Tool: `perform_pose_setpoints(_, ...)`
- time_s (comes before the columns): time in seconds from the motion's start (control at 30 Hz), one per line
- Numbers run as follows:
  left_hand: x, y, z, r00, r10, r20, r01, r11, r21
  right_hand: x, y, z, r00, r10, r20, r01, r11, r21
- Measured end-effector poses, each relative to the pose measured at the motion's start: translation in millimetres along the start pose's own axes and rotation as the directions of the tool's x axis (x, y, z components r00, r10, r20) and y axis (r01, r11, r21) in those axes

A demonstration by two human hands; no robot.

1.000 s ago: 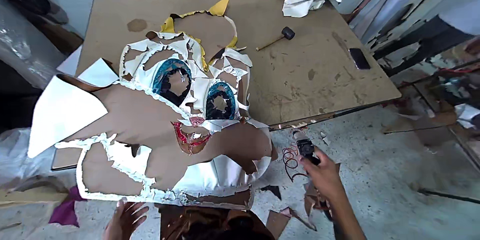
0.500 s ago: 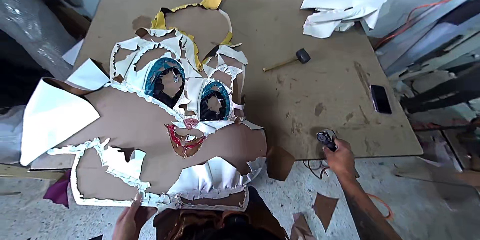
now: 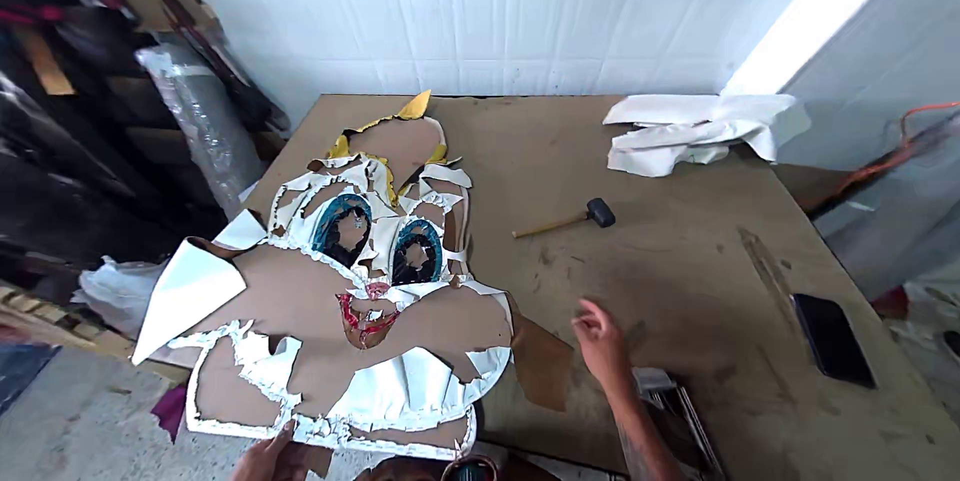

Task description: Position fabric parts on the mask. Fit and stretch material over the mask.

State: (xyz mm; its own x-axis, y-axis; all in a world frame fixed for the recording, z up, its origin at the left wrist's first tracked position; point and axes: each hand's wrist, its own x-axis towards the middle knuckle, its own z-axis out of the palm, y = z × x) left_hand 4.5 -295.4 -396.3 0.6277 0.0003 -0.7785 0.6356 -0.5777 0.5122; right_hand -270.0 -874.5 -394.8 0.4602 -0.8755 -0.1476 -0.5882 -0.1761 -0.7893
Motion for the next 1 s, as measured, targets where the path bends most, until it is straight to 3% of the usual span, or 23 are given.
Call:
perform_pose_setpoints(0.07,2,15,-16,0.999,-0.039,-0.009,0.040,0.956,0.292,49,-37,28,0.990,-0.040,0.135,0.026,0.994,0.102)
perform_pose_setpoints(0.13,8,31,-46,0.993,0.044,-0.109,0.011,0.888,0.460,100,-65,52,0.980,-0.049,0.193,0.022,0.990,0.139)
perform_pose_setpoints(0.2,8,51,-83,0.942,0.179,-0.283,-0.001,0.845,0.534,155,-71,75,0.966,-0.027,0.256,-0.004,0.993,0.122)
perform_pose_setpoints(0.3,29,66,-134,0.798,0.388,-0.462,-0.075,0.823,0.563,202,-73,96,0.936,0.086,0.340,-0.088,0.996,-0.007)
perform_pose_setpoints(0.4,74,67,-163,0.778,0.369,-0.509,-0.097,0.871,0.482,212,-80,104,0.922,0.185,0.339,-0.148,0.980,-0.134)
perform_pose_setpoints(0.47,107,63,-165,0.810,0.328,-0.486,-0.116,0.902,0.415,202,-73,98,0.933,0.220,0.285,-0.162,0.964,-0.211)
perform_pose_setpoints(0.57,131,50,-154,0.819,0.301,-0.488,-0.107,0.916,0.386,162,-25,58,0.965,0.170,0.201,-0.112,0.957,-0.269)
perform_pose_setpoints(0.67,128,45,-143,0.831,0.265,-0.489,-0.128,0.947,0.295,122,18,-9,0.982,0.098,0.159,-0.041,0.943,-0.331)
perform_pose_setpoints(0.8,99,35,-125,0.941,0.115,-0.318,-0.085,0.991,0.107,48,26,-81,0.995,-0.013,0.101,0.047,0.939,-0.341)
perform_pose_setpoints(0.9,75,17,-89,0.996,0.041,-0.079,-0.049,0.995,-0.092,-31,-2,-63,0.949,0.158,0.273,-0.128,0.984,-0.125)
perform_pose_setpoints(1.0,43,1,-45,1.000,0.010,-0.008,-0.011,0.977,-0.212,-91,-3,3,0.884,0.256,0.392,-0.308,0.948,0.075)
